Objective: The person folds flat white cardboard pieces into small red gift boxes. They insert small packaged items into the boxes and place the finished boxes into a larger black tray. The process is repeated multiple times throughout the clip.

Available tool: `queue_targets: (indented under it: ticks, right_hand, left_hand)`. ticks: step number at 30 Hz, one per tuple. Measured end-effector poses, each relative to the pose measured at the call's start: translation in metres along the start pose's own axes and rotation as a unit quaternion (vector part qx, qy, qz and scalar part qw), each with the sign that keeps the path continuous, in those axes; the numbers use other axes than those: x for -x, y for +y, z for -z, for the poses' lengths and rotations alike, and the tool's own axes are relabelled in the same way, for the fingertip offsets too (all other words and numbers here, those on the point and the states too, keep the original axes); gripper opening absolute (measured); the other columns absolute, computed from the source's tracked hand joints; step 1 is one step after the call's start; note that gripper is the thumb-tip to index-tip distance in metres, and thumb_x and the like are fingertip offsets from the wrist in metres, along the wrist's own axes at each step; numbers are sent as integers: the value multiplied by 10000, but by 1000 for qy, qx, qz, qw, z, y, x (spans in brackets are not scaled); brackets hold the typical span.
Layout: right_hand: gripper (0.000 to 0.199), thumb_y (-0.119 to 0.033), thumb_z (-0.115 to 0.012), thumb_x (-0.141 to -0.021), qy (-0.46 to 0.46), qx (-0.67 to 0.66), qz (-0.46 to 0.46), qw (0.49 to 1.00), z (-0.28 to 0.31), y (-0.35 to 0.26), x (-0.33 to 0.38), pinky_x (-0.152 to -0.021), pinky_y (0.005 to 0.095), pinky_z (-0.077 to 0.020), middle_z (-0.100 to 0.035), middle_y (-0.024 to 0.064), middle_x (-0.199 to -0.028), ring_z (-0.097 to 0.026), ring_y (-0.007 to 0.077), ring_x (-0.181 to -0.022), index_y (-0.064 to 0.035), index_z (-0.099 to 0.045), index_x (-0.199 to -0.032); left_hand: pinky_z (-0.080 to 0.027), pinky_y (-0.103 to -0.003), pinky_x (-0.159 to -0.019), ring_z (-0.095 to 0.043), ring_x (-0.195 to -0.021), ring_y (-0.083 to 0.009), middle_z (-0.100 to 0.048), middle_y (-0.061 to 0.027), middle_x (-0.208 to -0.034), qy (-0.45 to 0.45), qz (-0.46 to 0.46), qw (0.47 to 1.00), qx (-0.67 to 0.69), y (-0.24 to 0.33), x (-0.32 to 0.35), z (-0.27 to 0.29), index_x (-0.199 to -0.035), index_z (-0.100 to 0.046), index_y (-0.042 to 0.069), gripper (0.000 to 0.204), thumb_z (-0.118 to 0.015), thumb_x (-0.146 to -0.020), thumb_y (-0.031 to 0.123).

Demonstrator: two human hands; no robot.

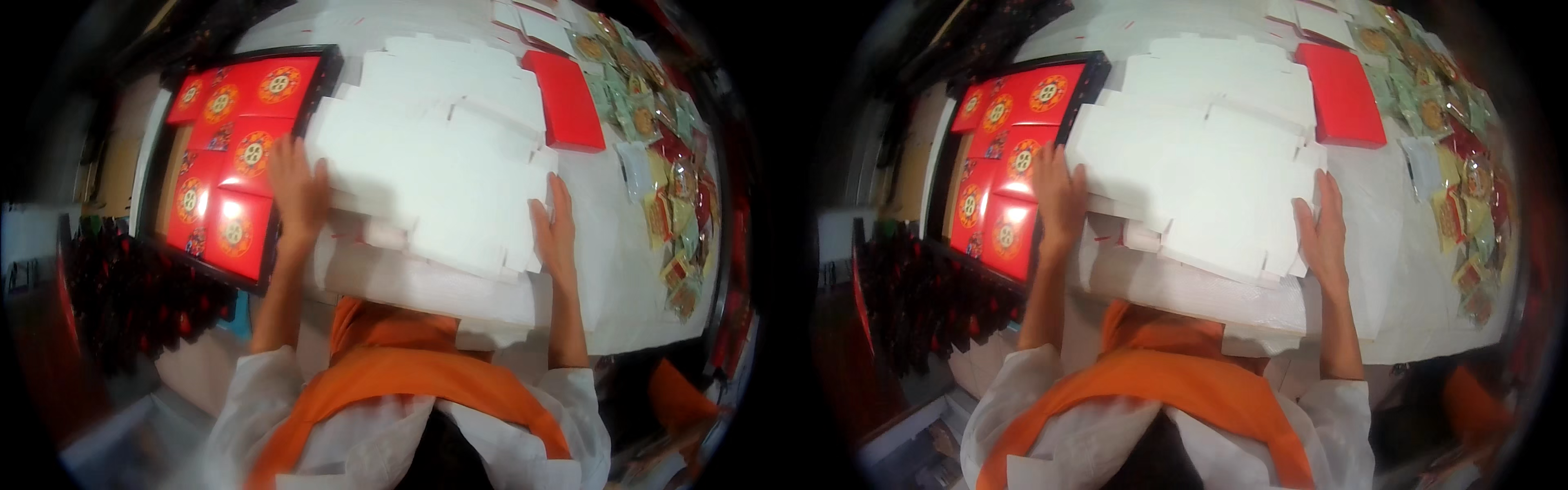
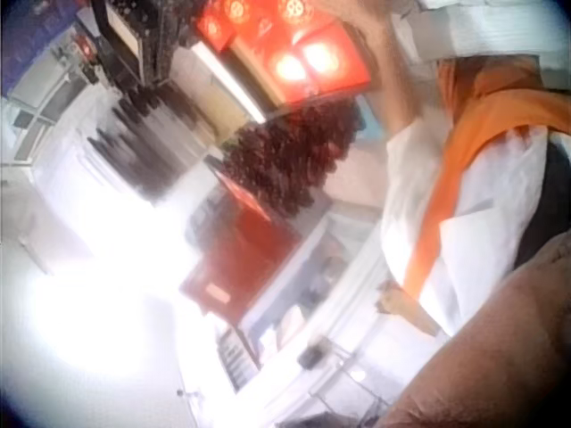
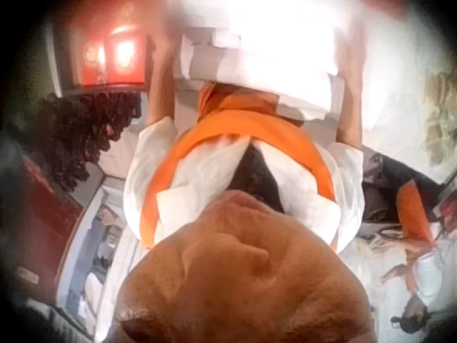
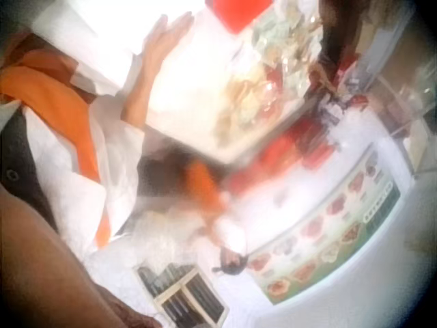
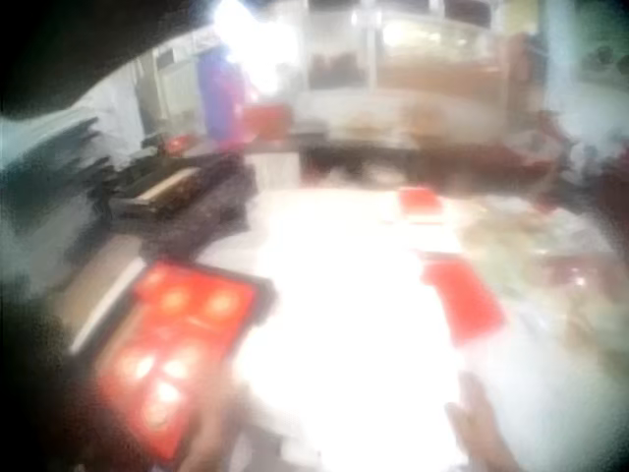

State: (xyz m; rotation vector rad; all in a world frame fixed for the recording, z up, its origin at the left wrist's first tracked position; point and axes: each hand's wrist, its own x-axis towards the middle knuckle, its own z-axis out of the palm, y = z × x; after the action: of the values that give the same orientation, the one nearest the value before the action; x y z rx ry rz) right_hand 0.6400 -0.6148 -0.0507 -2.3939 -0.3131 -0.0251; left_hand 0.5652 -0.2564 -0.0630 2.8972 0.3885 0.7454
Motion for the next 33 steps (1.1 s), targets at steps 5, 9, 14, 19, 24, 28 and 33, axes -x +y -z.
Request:
queue_targets:
  ticks: [5, 9, 14, 19, 24, 28, 33]
  right_hand:
    - [469, -175, -463, -863, -2, -14, 18, 1000, -1, 3, -1, -1000, 359, -269, -349, 223, -1302, -336, 337, -1218, 8, -351, -1280]
    - [447, -157, -454, -867, 12, -15, 30, 999, -4, 7, -1, -994, 358, -278, -365, 211, -1288, -357, 330, -1198, -8, -362, -1279]
    - [441, -143, -461, -865, 18, -44, 23, 999, -6, 7, 1, -988, 349, -289, -385, 190, -1274, -379, 309, -1179, -12, -368, -1276]
    - [434, -144, -461, -865, 23, -54, 24, 998, -7, 7, 2, -990, 345, -288, -392, 179, -1270, -384, 296, -1175, -13, -377, -1270]
    - [457, -152, -470, -858, 25, -68, 32, 997, -9, 9, 2, -999, 345, -274, -387, 172, -1280, -379, 291, -1179, -24, -362, -1283]
    - [486, -161, -475, -852, 48, -113, -6, 992, -4, 13, 2, -1010, 343, -257, -376, 166, -1301, -363, 282, -1199, -36, -338, -1301]
    - [466, -168, -453, -866, 56, -291, -31, 954, 26, 3, 4, -1017, 321, -245, -395, 128, -1304, -365, 236, -1207, -11, -348, -1292]
  left_hand:
    - [-291, -455, -972, -373, -1151, -414, -431, -277, -1196, 44, -10, 999, 28, 15, 7, -9, -1149, -416, -110, 373, -467, -830, 77]
    - [-357, -422, -926, -430, -1120, -376, -469, -238, -1176, 75, -34, 996, -42, 16, 10, -18, -1144, -426, -109, 359, -457, -818, 40]
    - [-345, -441, -932, -433, -1099, -393, -483, -232, -1162, 78, -25, 996, 29, 19, 11, -18, -1107, -479, -67, 301, -472, -823, 35]
    - [-400, -412, -794, -500, -939, -371, -540, -185, -1004, 65, -34, 995, 68, 18, -2, -8, -984, -522, -23, 183, -489, -816, 42]
    - [-412, -353, -728, -515, -813, -305, -533, -168, -853, -76, 120, 987, 76, 15, -30, 1, -900, -507, -5, 120, -488, -833, 92]
    - [-402, -305, -683, -499, -738, -203, -529, -101, -785, 70, 80, 938, 329, 45, -34, 60, -911, -509, 11, 139, -455, -868, 132]
    - [-456, -235, -734, -541, -869, -114, -553, -105, -970, 81, 177, 746, 637, 43, -25, 110, -1009, -449, -4, 146, -442, -885, 74]
